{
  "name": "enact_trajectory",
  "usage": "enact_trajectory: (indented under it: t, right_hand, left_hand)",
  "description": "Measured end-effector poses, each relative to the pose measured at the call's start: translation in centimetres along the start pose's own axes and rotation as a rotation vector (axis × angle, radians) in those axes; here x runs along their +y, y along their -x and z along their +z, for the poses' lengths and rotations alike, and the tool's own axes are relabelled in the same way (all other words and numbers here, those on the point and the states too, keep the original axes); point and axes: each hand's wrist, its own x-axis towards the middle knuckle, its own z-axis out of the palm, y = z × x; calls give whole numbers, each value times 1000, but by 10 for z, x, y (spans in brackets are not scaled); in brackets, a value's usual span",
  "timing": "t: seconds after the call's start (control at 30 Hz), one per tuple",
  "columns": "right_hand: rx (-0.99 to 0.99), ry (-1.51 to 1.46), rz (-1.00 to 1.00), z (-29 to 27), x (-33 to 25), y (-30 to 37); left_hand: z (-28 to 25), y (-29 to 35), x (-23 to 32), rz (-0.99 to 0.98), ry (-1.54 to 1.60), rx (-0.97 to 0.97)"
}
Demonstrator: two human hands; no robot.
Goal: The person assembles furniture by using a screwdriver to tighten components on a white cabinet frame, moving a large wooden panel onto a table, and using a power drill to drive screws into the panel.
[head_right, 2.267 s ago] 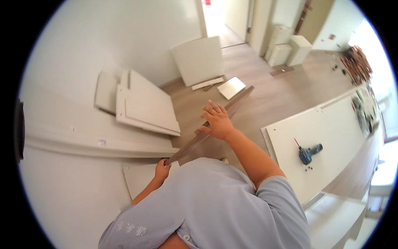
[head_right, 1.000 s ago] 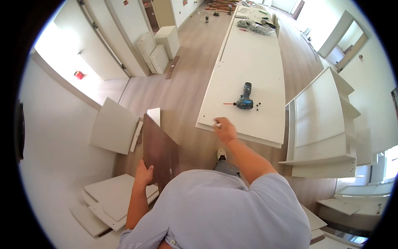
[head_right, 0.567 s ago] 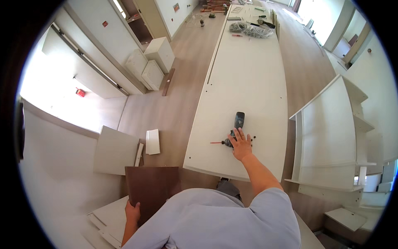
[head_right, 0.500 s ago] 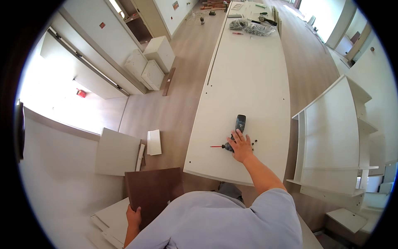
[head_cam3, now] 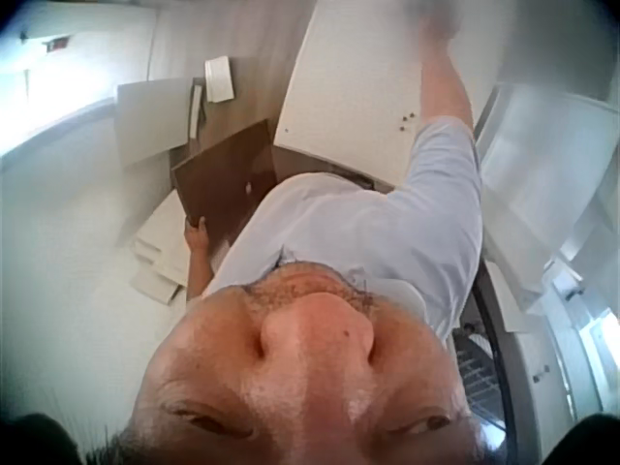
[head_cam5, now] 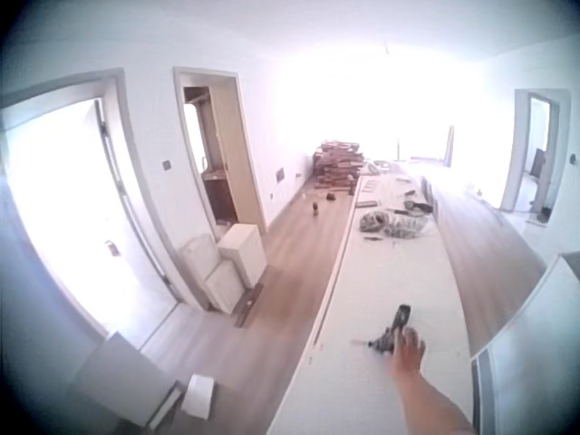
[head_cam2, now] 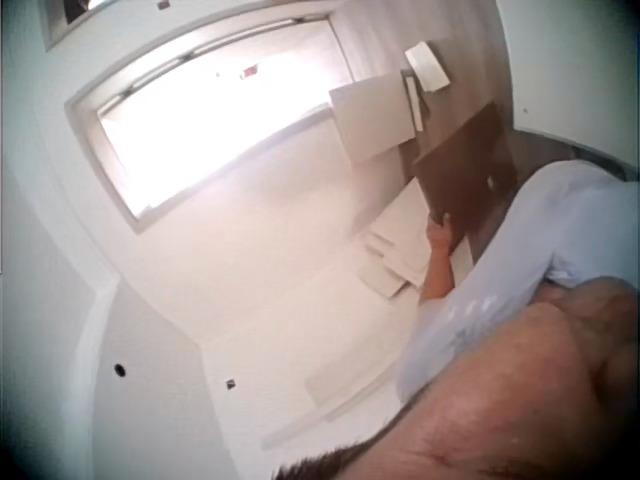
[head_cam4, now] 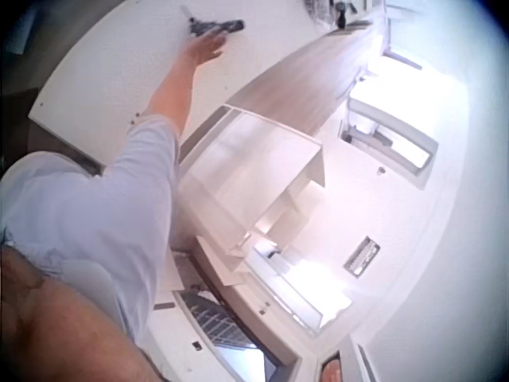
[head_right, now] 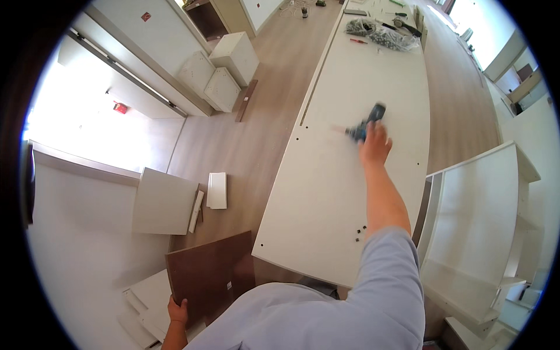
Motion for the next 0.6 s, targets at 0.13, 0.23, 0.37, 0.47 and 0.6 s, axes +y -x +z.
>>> enact_trajectory:
  t: [0.13,0.23,0.37,0.47,0.6]
  right_hand:
    - [-71,-199,-135,-12,-31,-22]
    - [-78,-254,-170,-28,-18,37]
    - [-64,-406,81,-42,55,163]
    - [-97,-408,141,-37,95,257]
    - [-258,-375,-82,-66,83,329]
  left_hand:
    - [1,0,-27,-5,-27,7]
    - [4,6,-19,-35,0,-13]
    - [4,4,5,-11,67,-47]
    - [19,12,-10,60,188,-43]
    - [18,19,1,66,185,-76]
